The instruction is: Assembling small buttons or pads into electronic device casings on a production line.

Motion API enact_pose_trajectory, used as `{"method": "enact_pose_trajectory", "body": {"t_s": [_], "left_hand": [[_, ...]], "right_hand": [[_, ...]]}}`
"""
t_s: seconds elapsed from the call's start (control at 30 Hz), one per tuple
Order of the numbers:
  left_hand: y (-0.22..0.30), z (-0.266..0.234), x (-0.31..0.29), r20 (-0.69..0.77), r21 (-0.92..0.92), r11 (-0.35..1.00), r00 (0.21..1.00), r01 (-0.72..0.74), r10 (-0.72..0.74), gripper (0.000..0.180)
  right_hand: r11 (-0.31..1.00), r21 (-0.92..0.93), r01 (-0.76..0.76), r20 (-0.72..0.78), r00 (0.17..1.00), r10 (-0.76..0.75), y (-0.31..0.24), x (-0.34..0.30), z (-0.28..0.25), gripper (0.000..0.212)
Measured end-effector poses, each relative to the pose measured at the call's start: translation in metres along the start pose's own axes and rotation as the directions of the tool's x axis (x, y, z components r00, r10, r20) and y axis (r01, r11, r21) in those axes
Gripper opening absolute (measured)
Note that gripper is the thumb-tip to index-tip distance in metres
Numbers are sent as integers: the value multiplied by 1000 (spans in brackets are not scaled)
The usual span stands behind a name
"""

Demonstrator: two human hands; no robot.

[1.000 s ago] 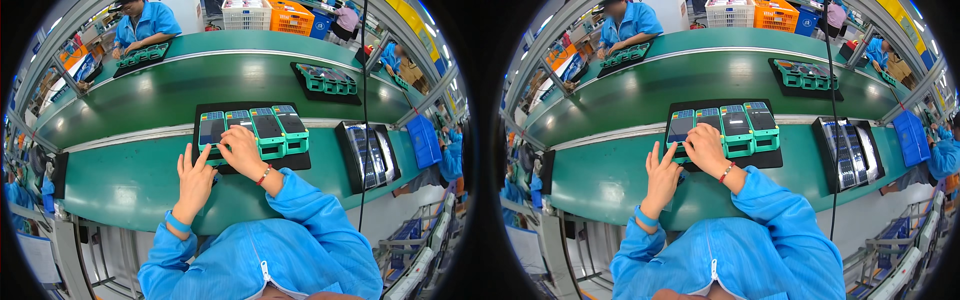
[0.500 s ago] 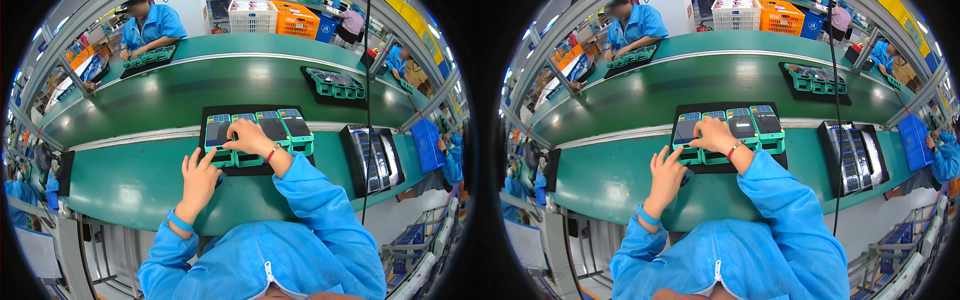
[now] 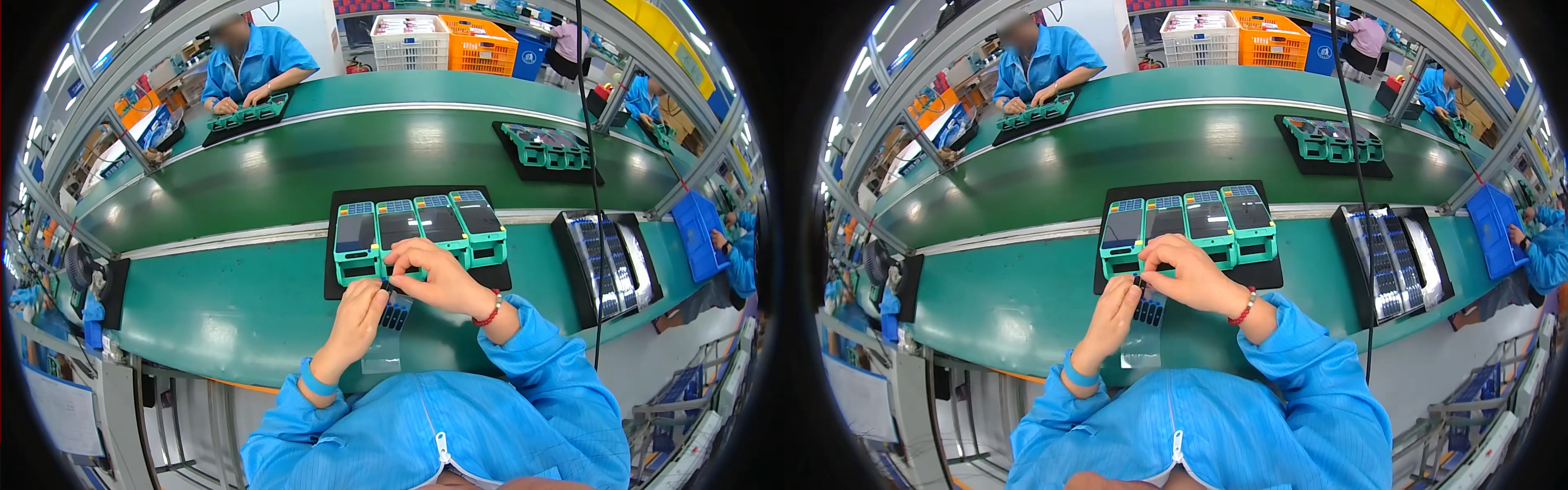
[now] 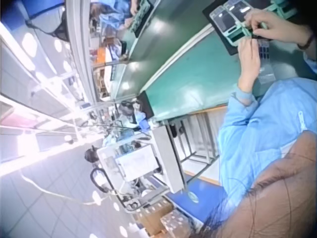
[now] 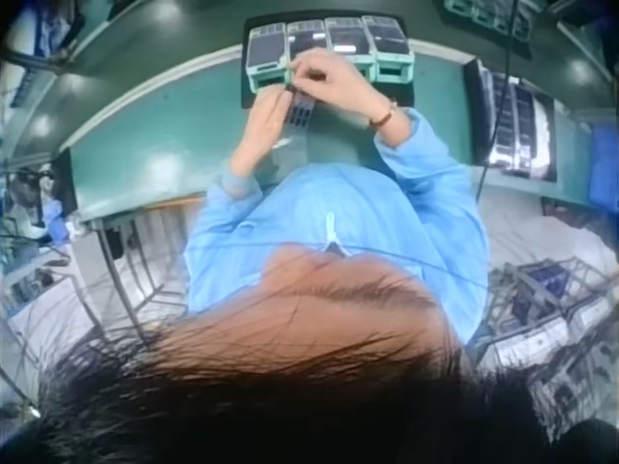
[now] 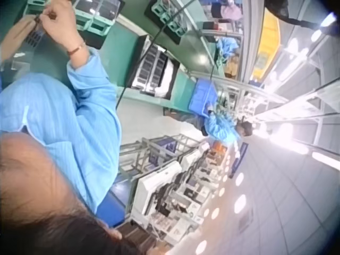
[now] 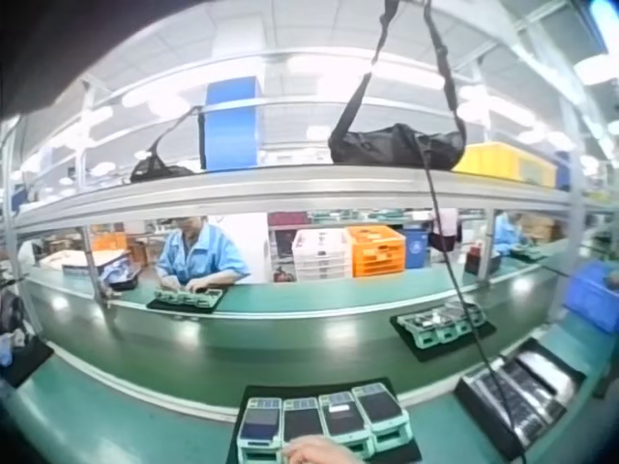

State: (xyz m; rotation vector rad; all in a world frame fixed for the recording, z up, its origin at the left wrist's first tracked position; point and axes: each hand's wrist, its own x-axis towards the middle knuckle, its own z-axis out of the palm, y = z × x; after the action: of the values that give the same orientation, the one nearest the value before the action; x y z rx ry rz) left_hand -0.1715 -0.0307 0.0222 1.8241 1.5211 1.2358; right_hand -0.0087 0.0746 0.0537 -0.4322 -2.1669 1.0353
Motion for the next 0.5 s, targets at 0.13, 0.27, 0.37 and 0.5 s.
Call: {"method": "enact_pose_trajectory", "body": {"t_s": [0.13, 0.27, 0.37, 0.5], "left_hand": [[5, 9, 1, 12, -4, 1000, 1000, 0, 0, 19], [3, 13, 4, 72, 29, 999, 997, -32, 30, 20], [-2, 15, 2, 142, -349, 890, 955, 293, -258, 28], [-18, 8, 4, -115, -509, 802, 899, 313, -424, 30]], "right_hand": [[999, 4, -41, -19, 999, 41, -5, -10, -9, 12], [992, 106, -63, 41, 997, 59, 3, -16, -11, 12], [975, -131, 181, -52, 981, -189, -6, -15, -6, 14], [954, -237, 185, -282, 926, -250, -7, -17, -16, 14]]}}
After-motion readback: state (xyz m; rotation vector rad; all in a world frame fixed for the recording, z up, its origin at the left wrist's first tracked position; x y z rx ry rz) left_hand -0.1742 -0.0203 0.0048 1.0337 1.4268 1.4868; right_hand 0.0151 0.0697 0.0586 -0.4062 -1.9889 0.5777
